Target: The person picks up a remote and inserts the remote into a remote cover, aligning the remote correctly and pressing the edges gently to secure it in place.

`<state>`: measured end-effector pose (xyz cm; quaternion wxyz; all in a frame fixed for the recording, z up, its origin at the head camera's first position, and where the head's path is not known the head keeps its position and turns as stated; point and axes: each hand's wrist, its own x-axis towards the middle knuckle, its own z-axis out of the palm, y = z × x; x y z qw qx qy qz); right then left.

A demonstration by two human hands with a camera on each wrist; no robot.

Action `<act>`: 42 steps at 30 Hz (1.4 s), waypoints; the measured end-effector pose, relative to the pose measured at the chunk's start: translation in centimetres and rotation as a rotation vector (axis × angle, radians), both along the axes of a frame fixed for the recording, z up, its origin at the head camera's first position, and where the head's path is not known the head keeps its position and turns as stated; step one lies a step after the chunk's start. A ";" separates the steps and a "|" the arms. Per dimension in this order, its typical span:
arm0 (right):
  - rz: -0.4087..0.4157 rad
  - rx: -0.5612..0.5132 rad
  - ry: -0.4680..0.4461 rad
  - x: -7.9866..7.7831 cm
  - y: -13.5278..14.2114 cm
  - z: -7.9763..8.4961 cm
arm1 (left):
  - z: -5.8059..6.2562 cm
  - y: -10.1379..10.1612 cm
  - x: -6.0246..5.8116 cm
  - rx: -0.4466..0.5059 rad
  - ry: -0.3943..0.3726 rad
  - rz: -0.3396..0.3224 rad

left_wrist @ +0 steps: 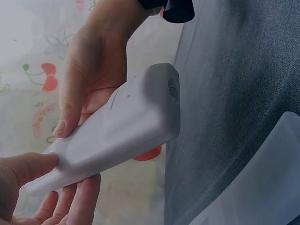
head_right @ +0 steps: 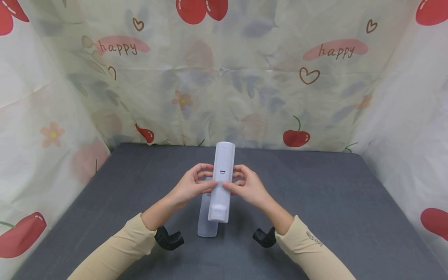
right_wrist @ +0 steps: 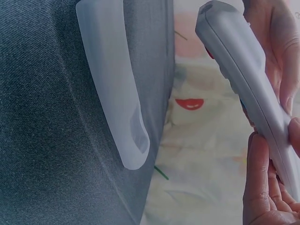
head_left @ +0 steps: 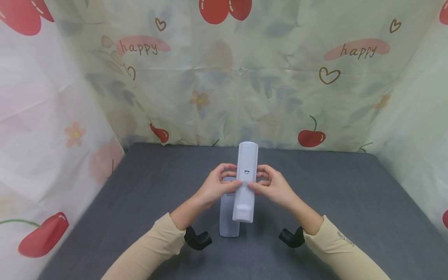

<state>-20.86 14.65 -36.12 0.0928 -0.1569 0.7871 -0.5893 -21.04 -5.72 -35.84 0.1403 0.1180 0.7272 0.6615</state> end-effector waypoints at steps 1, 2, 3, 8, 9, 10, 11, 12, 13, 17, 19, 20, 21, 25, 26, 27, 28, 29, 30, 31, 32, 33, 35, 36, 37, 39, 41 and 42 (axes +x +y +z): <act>0.000 0.002 0.000 0.0 0.0 -0.1 | 0.0 0.0 0.0 -0.002 0.001 -0.006; 0.000 0.003 0.002 -0.1 0.0 -0.1 | 0.0 -0.1 0.0 -0.008 0.000 -0.010; 0.000 0.005 0.002 -0.1 0.0 -0.2 | -0.1 -0.1 -0.1 -0.015 0.001 -0.015; -0.004 0.022 0.008 -0.2 0.0 -0.4 | -0.5 -0.6 -0.5 -0.045 -0.020 -0.046; -0.008 0.029 0.009 -0.2 0.0 -0.5 | -0.6 -0.8 -0.6 -0.051 -0.023 -0.052; -0.014 0.038 0.012 -0.2 0.0 -0.5 | -0.7 -0.9 -0.7 -0.056 -0.026 -0.054; -0.021 0.045 0.013 -0.2 0.0 -0.5 | -1.0 -1.1 -0.8 -0.062 -0.024 -0.056; -0.029 0.052 0.014 -0.2 0.1 -0.6 | -1.2 -1.3 -1.0 -0.067 -0.025 -0.056; -0.037 0.058 0.014 -0.2 0.1 -0.6 | -1.4 -1.5 -1.1 -0.078 -0.023 -0.050; -0.059 0.066 0.010 -0.4 0.2 -0.9 | -2.4 -2.3 -1.6 -0.146 -0.028 -0.007; -0.062 0.064 0.007 -0.5 0.2 -1.0 | -2.9 -2.7 -1.8 -0.192 -0.038 0.024; -0.064 0.065 0.006 -0.5 0.2 -1.1 | -3.3 -2.9 -1.9 -0.212 -0.046 0.039; -0.068 0.065 0.004 -0.6 0.3 -1.2 | -3.6 -3.1 -2.0 -0.231 -0.054 0.055; -0.088 0.074 -0.006 -0.8 0.3 -1.4 | -5.2 -3.6 -2.5 -0.300 -0.074 0.101; -0.093 0.077 -0.008 -0.8 0.3 -1.4 | -5.6 -3.7 -2.6 -0.316 -0.084 0.109; -0.096 0.077 -0.011 -0.9 0.2 -1.5 | -5.9 -3.7 -2.6 -0.331 -0.086 0.115; -0.099 0.078 -0.014 -0.9 0.2 -1.5 | -6.3 -3.8 -2.7 -0.341 -0.090 0.119; -0.102 0.077 -0.016 -1.0 0.2 -1.6 | -6.7 -3.8 -2.7 -0.347 -0.093 0.121; -0.105 0.079 -0.018 -1.1 0.3 -1.7 | -7.0 -3.8 -2.7 -0.350 -0.098 0.125; -0.110 0.082 -0.020 -1.1 0.3 -1.8 | -7.3 -3.9 -2.7 -0.350 -0.101 0.126; -0.115 0.084 -0.024 -1.2 0.3 -1.9 | -7.5 -3.9 -2.7 -0.351 -0.104 0.128; -0.122 0.086 -0.029 -1.3 0.3 -1.9 | -7.7 -3.8 -2.6 -0.347 -0.106 0.129; -0.134 0.090 -0.038 -1.5 0.3 -2.1 | -8.0 -3.8 -2.5 -0.338 -0.114 0.130; -0.141 0.091 -0.044 -1.5 0.4 -2.2 | -8.0 -3.7 -2.4 -0.334 -0.116 0.131; -0.148 0.090 -0.048 -1.6 0.4 -2.2 | -8.1 -3.6 -2.3 -0.332 -0.116 0.129; -0.155 0.090 -0.050 -1.8 0.4 -2.3 | -8.1 -3.5 -2.2 -0.327 -0.121 0.130; -0.158 0.089 -0.045 -1.9 0.4 -2.4 | -8.1 -3.3 -2.1 -0.329 -0.122 0.131; -0.161 0.089 -0.041 -1.9 0.4 -2.5 | -8.1 -3.3 -2.0 -0.332 -0.121 0.133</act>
